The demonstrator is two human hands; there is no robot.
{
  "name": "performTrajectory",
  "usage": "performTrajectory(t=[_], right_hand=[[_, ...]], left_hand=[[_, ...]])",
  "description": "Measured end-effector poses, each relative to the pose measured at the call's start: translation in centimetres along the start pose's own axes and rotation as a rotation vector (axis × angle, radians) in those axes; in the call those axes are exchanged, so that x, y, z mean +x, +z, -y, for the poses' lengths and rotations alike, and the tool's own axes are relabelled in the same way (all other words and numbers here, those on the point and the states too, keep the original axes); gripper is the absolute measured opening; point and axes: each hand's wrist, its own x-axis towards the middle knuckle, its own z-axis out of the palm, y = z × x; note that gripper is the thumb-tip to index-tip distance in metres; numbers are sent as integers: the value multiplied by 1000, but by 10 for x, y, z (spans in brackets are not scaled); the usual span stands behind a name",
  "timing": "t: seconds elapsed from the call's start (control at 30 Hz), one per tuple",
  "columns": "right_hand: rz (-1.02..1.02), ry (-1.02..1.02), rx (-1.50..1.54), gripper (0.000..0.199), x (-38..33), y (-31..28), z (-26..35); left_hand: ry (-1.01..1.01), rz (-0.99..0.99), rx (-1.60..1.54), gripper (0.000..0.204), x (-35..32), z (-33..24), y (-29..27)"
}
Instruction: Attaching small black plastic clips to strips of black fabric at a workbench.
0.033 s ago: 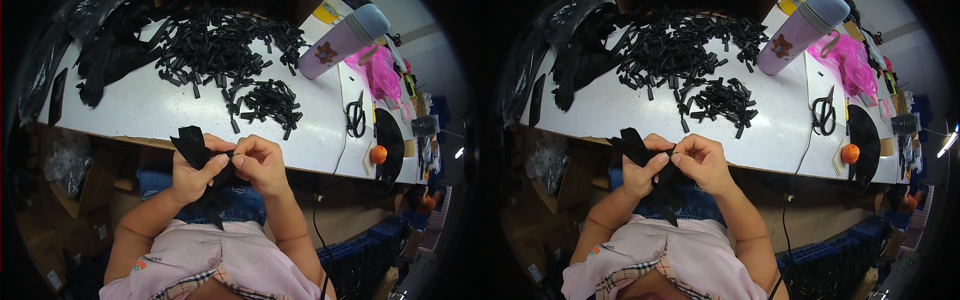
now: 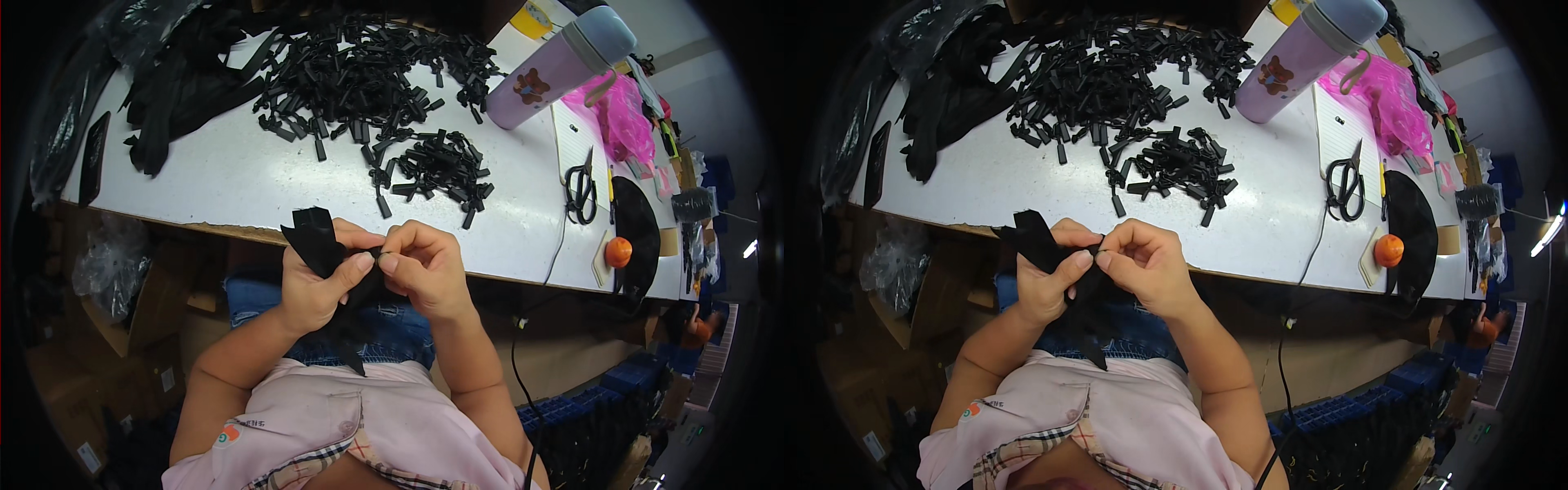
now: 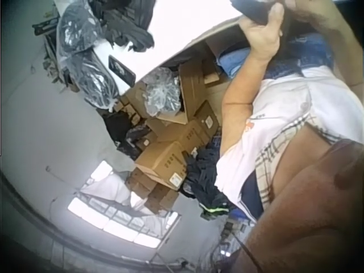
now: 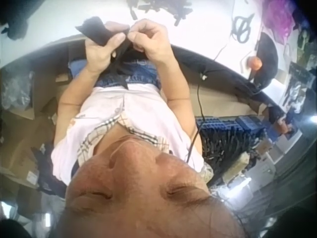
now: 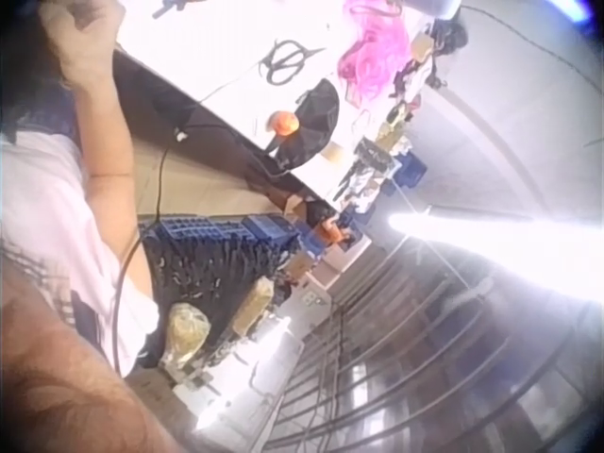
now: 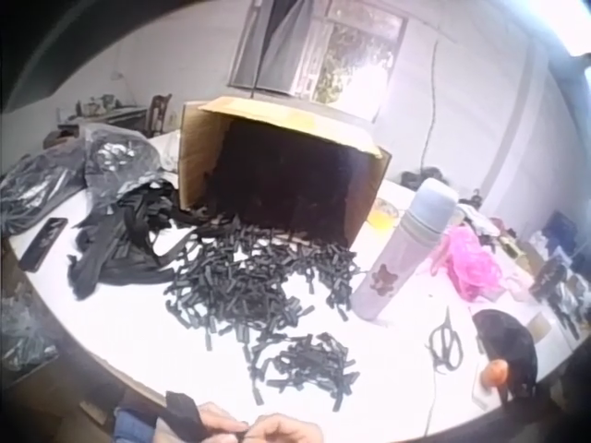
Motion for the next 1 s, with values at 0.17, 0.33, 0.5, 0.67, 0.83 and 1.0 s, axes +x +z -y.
performTrajectory(t=[0.17, 0.33, 0.5, 0.67, 0.83, 1.0], right_hand=[[-135, -122, -97, 7, -2, 15, -6], [-138, -401, -520, 7, -4, 10, -18], [-91, -277, -361, 7, -6, 10, -12], [-113, -213, -258, 7, -8, 8, -17], [-222, -613, -687, 8, -6, 17, -12], [-55, -299, -523, 11, -4, 10, -2]], left_hand=[[70, 14, 102, 16, 5, 1, -1], [141, -20, 159, 13, 3, 0, 3], [143, 47, 178, 13, 4, -6, 1], [156, 133, 205, 15, 5, -10, -2], [-85, 31, 101, 11, 2, -13, -4], [210, -10, 247, 13, 3, 3, -4]])
